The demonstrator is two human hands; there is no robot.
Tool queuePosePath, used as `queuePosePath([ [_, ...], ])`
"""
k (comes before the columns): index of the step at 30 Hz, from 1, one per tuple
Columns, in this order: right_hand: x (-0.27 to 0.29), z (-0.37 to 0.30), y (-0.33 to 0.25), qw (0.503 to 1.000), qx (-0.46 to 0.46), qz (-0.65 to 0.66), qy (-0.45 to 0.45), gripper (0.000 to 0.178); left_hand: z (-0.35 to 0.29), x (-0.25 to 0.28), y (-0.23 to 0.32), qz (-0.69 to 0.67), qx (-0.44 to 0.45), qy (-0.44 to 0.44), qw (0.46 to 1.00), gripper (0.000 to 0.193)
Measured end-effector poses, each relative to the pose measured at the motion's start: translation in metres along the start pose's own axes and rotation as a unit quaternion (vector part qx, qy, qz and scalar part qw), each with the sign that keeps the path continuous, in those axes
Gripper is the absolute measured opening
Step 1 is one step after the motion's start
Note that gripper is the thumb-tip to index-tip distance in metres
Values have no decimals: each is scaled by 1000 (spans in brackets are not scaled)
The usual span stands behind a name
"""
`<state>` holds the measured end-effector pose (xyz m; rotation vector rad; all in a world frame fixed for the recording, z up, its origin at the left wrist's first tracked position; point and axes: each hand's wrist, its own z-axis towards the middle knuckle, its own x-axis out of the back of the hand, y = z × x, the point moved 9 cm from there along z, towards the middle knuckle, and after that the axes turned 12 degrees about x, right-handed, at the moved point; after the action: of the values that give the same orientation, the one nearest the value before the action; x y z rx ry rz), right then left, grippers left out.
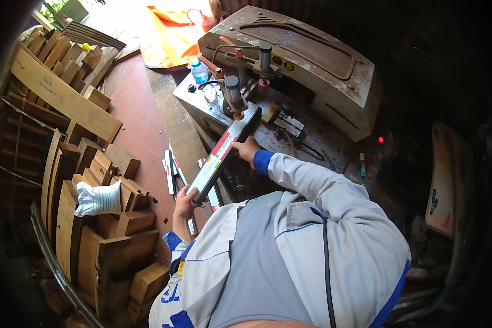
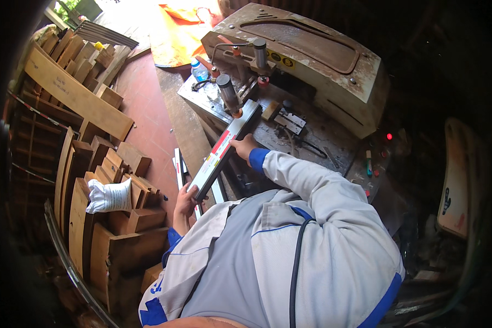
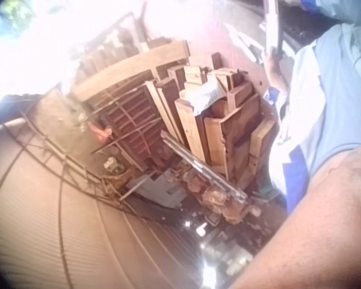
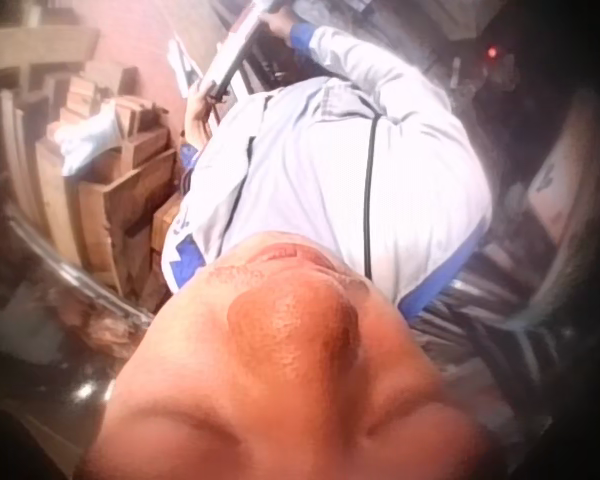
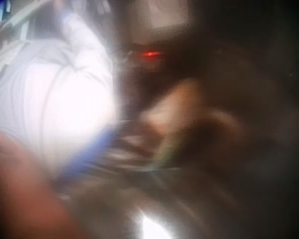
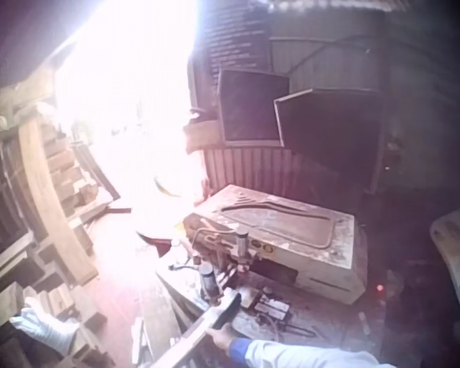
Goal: The person operates a metal cutting machine to cut aluminum profiles. They place each profile into the machine, activate the cut, remove the cut piece, and set it aside on a nearby table. The process is repeated for several profiles.
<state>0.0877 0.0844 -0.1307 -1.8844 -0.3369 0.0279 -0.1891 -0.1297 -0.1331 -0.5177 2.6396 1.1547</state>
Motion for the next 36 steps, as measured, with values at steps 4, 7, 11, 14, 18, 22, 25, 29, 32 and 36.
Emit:
queuePosePath([
  [4, 5, -20, -22, 975, 129, -165, 77, 112, 47, -13, 13, 13, 6, 11, 1000, 67],
  [7, 0, -24, -34, 975, 149, -164, 6, 118, 67, -40, 30, 26, -7, 14, 1000, 58],
  [11, 18, -8, -38, 971, 165, -160, 73, 125, 90, -75, 54, 40, -6, 0, 999, 57],
  [14, 32, 15, -37, 960, 206, -165, 92, 122, 106, -98, 64, 61, 4, -5, 998, 58],
  [18, 31, 34, -57, 961, 244, -109, 65, 113, 121, -101, 63, 73, -1, -6, 997, 59],
  [22, 43, 67, -33, 949, 248, -102, 163, 74, 133, -125, 64, 98, -9, 13, 995, 63],
  [25, 42, 77, -33, 964, 199, -77, 161, 75, 135, -123, 56, 82, -22, 50, 995, 64],
  [29, 35, 47, -71, 985, 164, 38, 31, 87, 126, -117, 40, 38, -26, 96, 994, 60],
  [32, 37, 22, -89, 984, 92, 145, -47, 97, 118, -124, 43, 25, -18, 88, 996, 57],
  [36, 20, -27, -72, 987, 16, 157, -1, 79, 130, -110, 54, 25, 8, -28, 999, 52],
])
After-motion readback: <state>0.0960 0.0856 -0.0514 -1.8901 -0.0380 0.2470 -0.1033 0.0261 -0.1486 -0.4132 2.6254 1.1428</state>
